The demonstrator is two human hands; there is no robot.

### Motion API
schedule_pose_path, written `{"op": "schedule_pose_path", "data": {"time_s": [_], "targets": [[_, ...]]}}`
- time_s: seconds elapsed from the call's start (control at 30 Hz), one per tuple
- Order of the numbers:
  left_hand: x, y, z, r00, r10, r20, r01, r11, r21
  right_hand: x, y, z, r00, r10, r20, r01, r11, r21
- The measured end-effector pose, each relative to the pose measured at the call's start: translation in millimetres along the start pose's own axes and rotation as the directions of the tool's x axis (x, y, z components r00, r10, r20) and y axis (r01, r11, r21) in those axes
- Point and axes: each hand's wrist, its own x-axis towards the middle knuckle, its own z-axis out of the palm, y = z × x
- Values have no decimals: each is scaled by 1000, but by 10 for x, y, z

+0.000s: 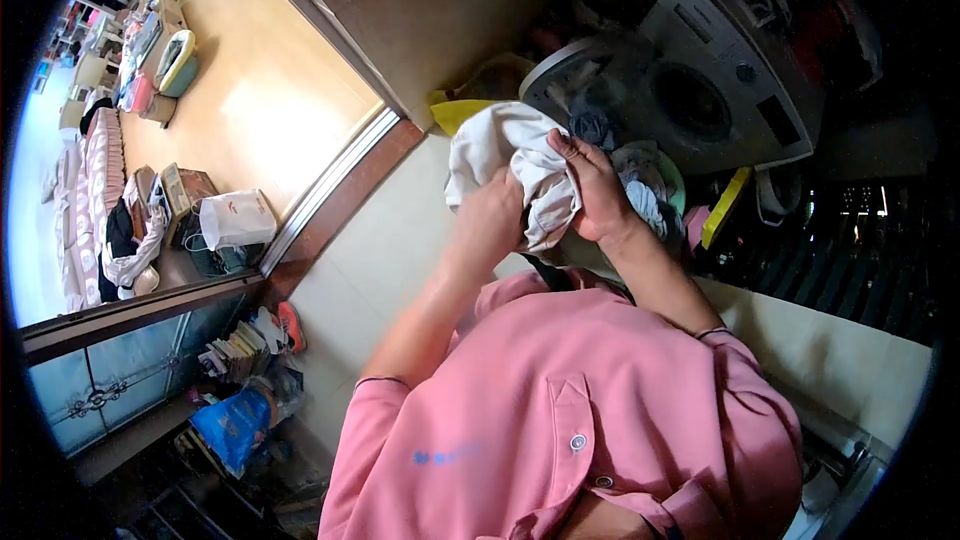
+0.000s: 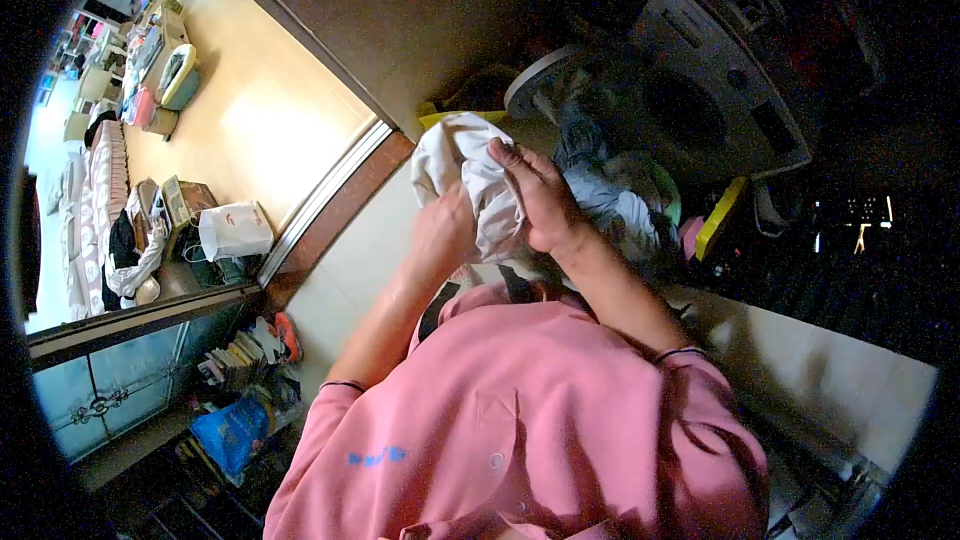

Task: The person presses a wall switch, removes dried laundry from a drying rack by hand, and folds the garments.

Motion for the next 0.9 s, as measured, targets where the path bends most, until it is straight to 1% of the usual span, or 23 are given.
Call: {"op": "schedule_pose_path", "data": {"time_s": [0.03, 0.07, 0.13, 0.17, 0.2, 0.27, 0.3, 0.33, 0.37, 0.4, 0.43, 0.47, 0.5, 0.53, 0.57, 0.6, 0.67, 0.7, 0.73, 0.8, 0.83, 0.87, 0.9], "targets": [[25, -9, -9, 981, -62, 182, 53, 997, 52, -7, -24, 5, 999, -6, -34, 5, 1000, -29], [35, -9, -24, 977, -123, 174, 106, 989, 102, 13, -51, -13, 998, -30, -59, 31, 999, 22], [66, 42, -141, 959, -238, 156, 205, 958, 201, 40, -162, -130, 981, -113, -155, 103, 992, -71], [53, 65, -296, 980, -199, -21, 192, 964, -183, 37, -243, -142, 975, -127, -184, 104, 986, -129], [21, -15, -344, 964, -264, -24, 238, 901, -362, 106, -229, -272, 962, -181, -203, 126, 958, -256], [86, 34, -646, 940, -323, -106, 203, 784, -587, 188, -177, -466, 972, -184, -146, 130, 939, -318], [112, -2, -675, 942, -292, -164, 170, 837, -520, 188, -165, -613, 972, -182, -145, 87, 862, -500], [145, -34, -697, 942, -256, -219, 137, 884, -446, 193, -142, -584, 945, -307, -115, 185, 789, -586], [165, -54, -660, 953, -258, -158, 153, 862, -483, 180, -100, -552, 902, -426, -73, 274, 696, -664], [129, -13, -596, 946, -300, -123, 165, 772, -614, 157, -61, -517, 844, -535, -22, 352, 585, -731], [114, 16, -530, 955, -266, -130, 149, 809, -568, 45, -139, -358, 866, -499, 46, 374, 581, -723], [92, 47, -482, 964, -232, -128, 134, 842, -523, -56, -199, -168, 916, -385, 110, 363, 681, -636], [67, 78, -465, 970, -215, -111, 140, 874, -466, -24, -79, -219, 884, -410, 222, 433, 546, -717], [88, 109, -406, 966, -213, -149, 106, 846, -522, 17, -2, -240, 844, -415, 341, 504, 390, -771], [91, 129, -401, 965, -194, -178, 102, 899, -427, -16, -51, -173, 902, -291, 318, 422, 442, -791], [91, 142, -420, 963, -172, -210, 98, 941, -324, 61, 52, -249, 861, -431, 269, 465, 454, -760], [115, 112, -451, 904, 9, -427, -99, 977, -188, 132, -63, -210, 922, -381, -71, 314, 842, -439], [105, 85, -468, 852, 105, -513, -183, 978, -103, 198, -105, -315, 926, -327, -189, 265, 920, -290], [69, 46, -491, 857, 207, -471, -254, 966, -37, 208, -134, -340, 941, -269, -207, 238, 958, -161], [-21, -14, -524, 841, 399, -365, -399, 913, 79, 212, -80, -332, 962, -159, -220, 161, 987, -9], [-6, 8, -552, 859, 441, -260, -414, 897, 156, 174, -91, -274, 955, -113, -275, 125, 992, 29], [-11, 48, -583, 876, 420, -237, -403, 907, 118, 136, -99, -227, 944, -61, -326, 89, 994, 70], [-31, 110, -635, 893, 397, -211, -389, 918, 81, 163, -60, -253, 934, -90, -345, 102, 995, 15]]}}
